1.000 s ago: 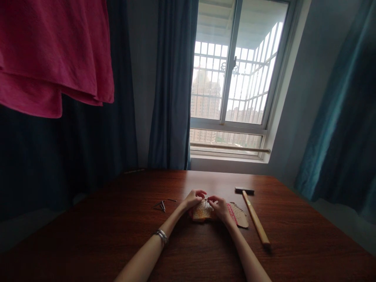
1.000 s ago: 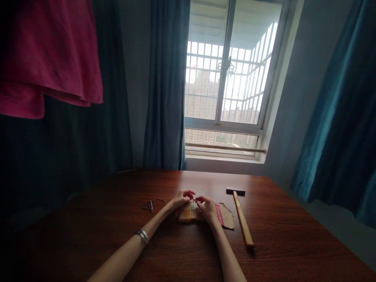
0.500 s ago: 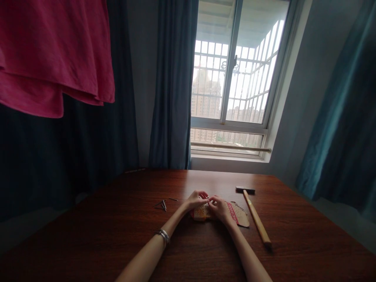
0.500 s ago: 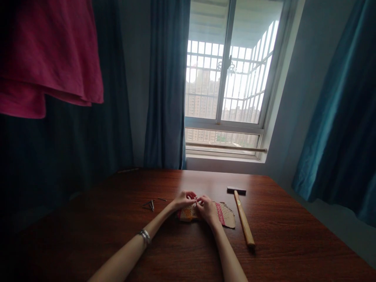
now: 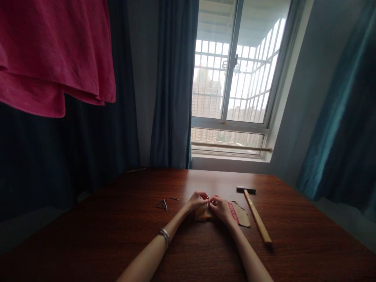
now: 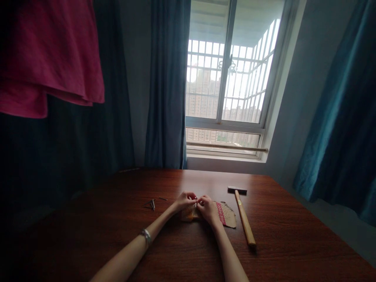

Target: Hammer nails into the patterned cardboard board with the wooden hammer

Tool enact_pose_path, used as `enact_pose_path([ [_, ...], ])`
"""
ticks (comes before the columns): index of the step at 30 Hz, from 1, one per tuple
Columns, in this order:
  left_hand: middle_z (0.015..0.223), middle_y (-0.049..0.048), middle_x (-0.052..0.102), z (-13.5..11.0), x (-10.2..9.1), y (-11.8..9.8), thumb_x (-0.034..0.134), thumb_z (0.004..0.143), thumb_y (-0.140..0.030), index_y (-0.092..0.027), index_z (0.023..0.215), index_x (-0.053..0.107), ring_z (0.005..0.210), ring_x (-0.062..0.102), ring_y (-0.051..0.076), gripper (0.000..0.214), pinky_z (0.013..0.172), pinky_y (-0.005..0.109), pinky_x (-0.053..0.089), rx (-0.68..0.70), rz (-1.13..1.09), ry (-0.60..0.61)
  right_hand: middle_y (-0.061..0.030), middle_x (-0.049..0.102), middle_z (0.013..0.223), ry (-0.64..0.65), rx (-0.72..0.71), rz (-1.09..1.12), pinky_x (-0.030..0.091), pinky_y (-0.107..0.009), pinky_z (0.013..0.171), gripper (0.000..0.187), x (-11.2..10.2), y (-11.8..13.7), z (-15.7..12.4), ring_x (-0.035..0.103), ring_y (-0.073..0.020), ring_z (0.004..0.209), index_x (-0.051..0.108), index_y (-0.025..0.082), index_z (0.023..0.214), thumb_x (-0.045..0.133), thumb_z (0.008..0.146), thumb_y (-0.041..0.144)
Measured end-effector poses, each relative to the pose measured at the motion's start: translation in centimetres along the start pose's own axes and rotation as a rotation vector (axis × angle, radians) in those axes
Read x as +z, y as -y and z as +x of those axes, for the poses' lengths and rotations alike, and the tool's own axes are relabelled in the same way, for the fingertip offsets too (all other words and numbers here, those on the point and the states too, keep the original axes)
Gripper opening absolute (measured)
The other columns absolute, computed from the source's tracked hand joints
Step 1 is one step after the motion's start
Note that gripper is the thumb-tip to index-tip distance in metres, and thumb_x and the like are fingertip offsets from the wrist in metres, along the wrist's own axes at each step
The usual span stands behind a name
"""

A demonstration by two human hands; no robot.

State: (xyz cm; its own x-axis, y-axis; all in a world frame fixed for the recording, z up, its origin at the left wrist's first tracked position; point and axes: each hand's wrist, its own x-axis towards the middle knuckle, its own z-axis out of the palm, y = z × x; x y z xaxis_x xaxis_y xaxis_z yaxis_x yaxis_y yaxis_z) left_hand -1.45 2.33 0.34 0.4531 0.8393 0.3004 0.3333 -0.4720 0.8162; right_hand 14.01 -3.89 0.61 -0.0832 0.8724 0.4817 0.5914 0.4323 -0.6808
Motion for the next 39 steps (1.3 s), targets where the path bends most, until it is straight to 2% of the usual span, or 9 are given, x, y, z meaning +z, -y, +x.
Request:
enact_pose_path([
  [6,0.067,0.0029,0.065,-0.4,-0.1,-1.0,0.064,0.062,-0.033,-0.013,0.072,0.067,0.064,0.055,0.013,0.023,0.06,0.023,0.041,-0.037,-0.013,-0.008,-0.0026,0.064,0.084,-0.024,0.006,-0.105,0.043,-0.025,0.068,0.016,-1.9,0.6,-0.1,0.058,-0.0159,0.071,0.067,0.025,0.081,0.053,0.073,0.027],
  [12,0.065,0.0026,0.064,-0.3,0.2,0.1,0.064,0.062,-0.03,-0.012,0.071,0.068,0.06,0.053,0.012,0.021,0.058,0.022,0.038,-0.029,-0.008,-0.035,-0.0125,0.062,0.099,-0.173,0.148,-0.284,0.039,-0.035,0.083,0.029,-8.8,-1.3,-1.2,0.056,-0.0261,0.092,0.065,0.018,0.091,0.047,0.074,0.033],
  [16,0.066,0.003,0.065,-0.4,0.1,0.4,0.063,0.062,-0.03,-0.011,0.073,0.068,0.062,0.054,0.013,0.022,0.058,0.021,0.039,-0.033,-0.013,-0.038,-0.0182,0.063,0.096,-0.229,0.513,-0.574,0.042,-0.037,0.078,0.042,-14.2,-5.4,-4.9,0.059,-0.0297,0.09,0.06,0.013,0.103,0.045,0.073,0.039],
  [19,0.067,0.0033,0.065,-0.6,0.0,0.2,0.062,0.062,-0.03,-0.011,0.073,0.069,0.063,0.055,0.013,0.023,0.058,0.021,0.038,-0.034,-0.007,-0.04,-0.0203,0.065,0.092,-0.181,0.739,-0.636,0.044,-0.038,0.071,0.052,-16.5,-8.0,-8.0,0.06,-0.0329,0.091,0.058,0.013,0.103,0.045,0.07,0.052],
  [22,0.067,0.0036,0.065,-0.7,0.0,0.0,0.062,0.063,-0.03,-0.01,0.073,0.068,0.063,0.055,0.014,0.023,0.058,0.022,0.039,-0.031,-0.005,-0.039,-0.0197,0.066,0.09,-0.11,0.818,-0.587,0.045,-0.039,0.066,0.057,-16.8,-8.8,-9.7,0.061,-0.0335,0.088,0.06,0.016,0.094,0.043,0.067,0.063],
  [27,0.071,0.0041,0.066,-0.7,0.2,0.1,0.061,0.063,-0.029,-0.011,0.073,0.069,0.068,0.056,0.015,0.023,0.062,0.022,0.04,-0.038,0.011,-0.038,-0.013,0.068,0.086,0.003,0.865,-0.532,0.045,-0.038,0.065,0.05,-16.2,-6.8,-9.7,0.063,-0.0307,0.082,0.061,0.025,0.077,0.039,0.067,0.068],
  [32,0.071,0.0042,0.067,-0.4,0.5,0.7,0.059,0.063,-0.028,-0.01,0.073,0.069,0.066,0.055,0.014,0.022,0.06,0.021,0.039,-0.035,0.044,-0.056,-0.0107,0.067,0.091,0.12,0.826,-0.539,0.045,-0.037,0.067,0.043,-15.8,-5.2,-9.4,0.062,-0.0299,0.084,0.06,0.024,0.083,0.045,0.067,0.061],
  [35,0.072,0.0038,0.067,-0.4,0.5,0.8,0.059,0.064,-0.028,-0.011,0.074,0.069,0.067,0.056,0.014,0.023,0.062,0.021,0.04,-0.036,0.06,-0.043,-0.0115,0.067,0.092,0.123,0.793,-0.533,0.045,-0.038,0.069,0.037,-15.7,-5.1,-9.3,0.062,-0.0304,0.087,0.061,0.023,0.086,0.05,0.067,0.053],
  [39,0.074,0.0037,0.067,-0.5,0.4,0.5,0.059,0.064,-0.028,-0.012,0.075,0.069,0.07,0.056,0.014,0.023,0.063,0.021,0.04,-0.046,0.085,-0.043,-0.0131,0.068,0.084,0.007,0.8,-0.43,0.046,-0.037,0.071,0.033,-15.2,-5.1,-8.8,0.062,-0.0317,0.087,0.063,0.018,0.082,0.057,0.064,0.044],
])
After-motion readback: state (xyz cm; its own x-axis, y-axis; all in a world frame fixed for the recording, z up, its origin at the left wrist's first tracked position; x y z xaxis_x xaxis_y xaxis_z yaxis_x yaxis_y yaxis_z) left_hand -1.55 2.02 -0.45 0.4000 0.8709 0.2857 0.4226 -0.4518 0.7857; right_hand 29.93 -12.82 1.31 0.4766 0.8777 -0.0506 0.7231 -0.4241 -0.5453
